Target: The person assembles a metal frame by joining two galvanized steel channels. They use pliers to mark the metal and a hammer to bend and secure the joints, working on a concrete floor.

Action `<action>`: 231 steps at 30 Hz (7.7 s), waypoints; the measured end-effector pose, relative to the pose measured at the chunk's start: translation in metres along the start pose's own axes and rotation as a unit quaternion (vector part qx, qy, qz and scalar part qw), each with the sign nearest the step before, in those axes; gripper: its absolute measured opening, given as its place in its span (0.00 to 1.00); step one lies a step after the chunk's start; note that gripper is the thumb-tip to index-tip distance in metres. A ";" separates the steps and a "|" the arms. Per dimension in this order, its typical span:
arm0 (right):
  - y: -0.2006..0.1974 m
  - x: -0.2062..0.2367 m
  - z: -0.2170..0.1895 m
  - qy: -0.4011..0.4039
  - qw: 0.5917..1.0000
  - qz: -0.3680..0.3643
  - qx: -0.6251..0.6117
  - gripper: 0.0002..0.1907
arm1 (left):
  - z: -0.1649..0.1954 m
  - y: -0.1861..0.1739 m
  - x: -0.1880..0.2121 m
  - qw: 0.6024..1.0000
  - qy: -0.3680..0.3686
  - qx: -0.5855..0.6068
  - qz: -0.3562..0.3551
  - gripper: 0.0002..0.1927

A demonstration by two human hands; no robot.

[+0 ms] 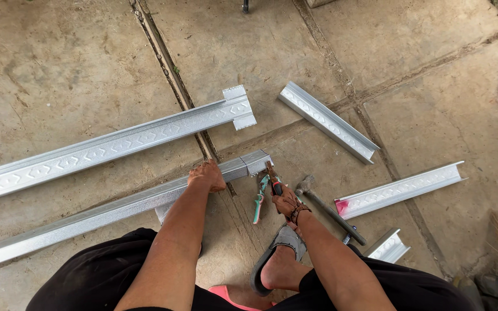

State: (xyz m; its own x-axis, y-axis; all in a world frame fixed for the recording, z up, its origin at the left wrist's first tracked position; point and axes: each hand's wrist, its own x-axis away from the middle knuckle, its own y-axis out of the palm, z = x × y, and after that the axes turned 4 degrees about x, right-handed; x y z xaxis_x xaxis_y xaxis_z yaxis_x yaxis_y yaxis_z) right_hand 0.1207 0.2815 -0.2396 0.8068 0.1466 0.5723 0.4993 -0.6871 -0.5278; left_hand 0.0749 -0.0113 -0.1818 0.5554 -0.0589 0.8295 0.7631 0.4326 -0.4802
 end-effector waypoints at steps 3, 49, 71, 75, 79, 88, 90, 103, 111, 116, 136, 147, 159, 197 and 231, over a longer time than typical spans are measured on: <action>-0.004 -0.003 -0.007 0.045 0.999 -0.023 -0.006 0.14 | -0.002 -0.002 0.001 1.000 0.007 0.005 0.006 0.51; -0.013 0.011 -0.019 -0.082 0.925 -0.062 0.365 0.11 | 0.005 0.014 0.021 0.998 0.005 -0.012 0.054 0.42; 0.013 0.021 0.024 0.085 0.993 -0.078 0.037 0.09 | 0.002 -0.014 0.011 0.998 -0.007 0.045 0.034 0.39; 0.012 0.027 0.014 0.152 0.985 -0.080 0.002 0.10 | 0.003 -0.019 0.018 0.996 0.001 0.060 0.063 0.37; 0.006 0.036 -0.003 0.184 0.978 -0.081 -0.058 0.11 | 0.001 -0.026 0.005 0.998 0.035 0.009 0.055 0.32; 0.015 0.002 0.005 0.001 0.963 -0.121 0.242 0.09 | -0.006 -0.028 -0.012 0.990 0.001 -0.045 0.130 0.41; 0.020 -0.003 0.002 -0.008 0.946 -0.134 0.296 0.16 | -0.006 -0.023 -0.009 0.992 -0.004 -0.048 0.118 0.44; 0.025 -0.062 -0.038 0.023 0.932 -0.162 0.323 0.13 | -0.014 -0.009 -0.022 0.987 -0.004 -0.067 0.148 0.49; 0.028 -0.068 -0.038 0.044 0.929 -0.180 0.320 0.13 | -0.020 0.018 -0.021 0.968 0.017 -0.068 0.240 0.39; 0.033 -0.065 -0.040 0.049 0.927 -0.188 0.321 0.14 | -0.019 0.024 -0.020 0.960 0.021 -0.068 0.270 0.34; 0.036 -0.038 -0.039 0.192 0.970 -0.112 0.096 0.19 | -0.017 0.024 -0.014 0.956 0.019 -0.069 0.284 0.30; 0.039 -0.016 -0.052 0.199 0.970 -0.091 0.106 0.30 | -0.015 0.015 -0.007 0.969 0.021 -0.083 0.231 0.47; 0.048 -0.033 -0.017 0.130 0.978 -0.077 0.146 0.12 | -0.013 -0.010 -0.027 0.988 -0.008 -0.054 0.144 0.41; 0.018 -0.039 -0.041 0.278 0.949 -0.149 -0.003 0.15 | 0.014 0.026 -0.038 0.949 0.055 -0.154 0.269 0.36; 0.014 -0.008 -0.030 0.167 0.981 -0.091 -0.046 0.16 | 0.012 -0.010 -0.026 0.954 0.084 -0.194 0.214 0.44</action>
State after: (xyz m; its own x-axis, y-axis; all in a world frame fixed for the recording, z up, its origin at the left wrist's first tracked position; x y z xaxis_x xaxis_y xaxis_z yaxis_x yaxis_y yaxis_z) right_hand 0.1117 0.2495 -0.2329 0.5500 0.0423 0.8341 0.5827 -0.7349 -0.3470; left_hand 0.0489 -0.0032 -0.1953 0.8635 -0.1090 0.4924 0.5016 0.0858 -0.8608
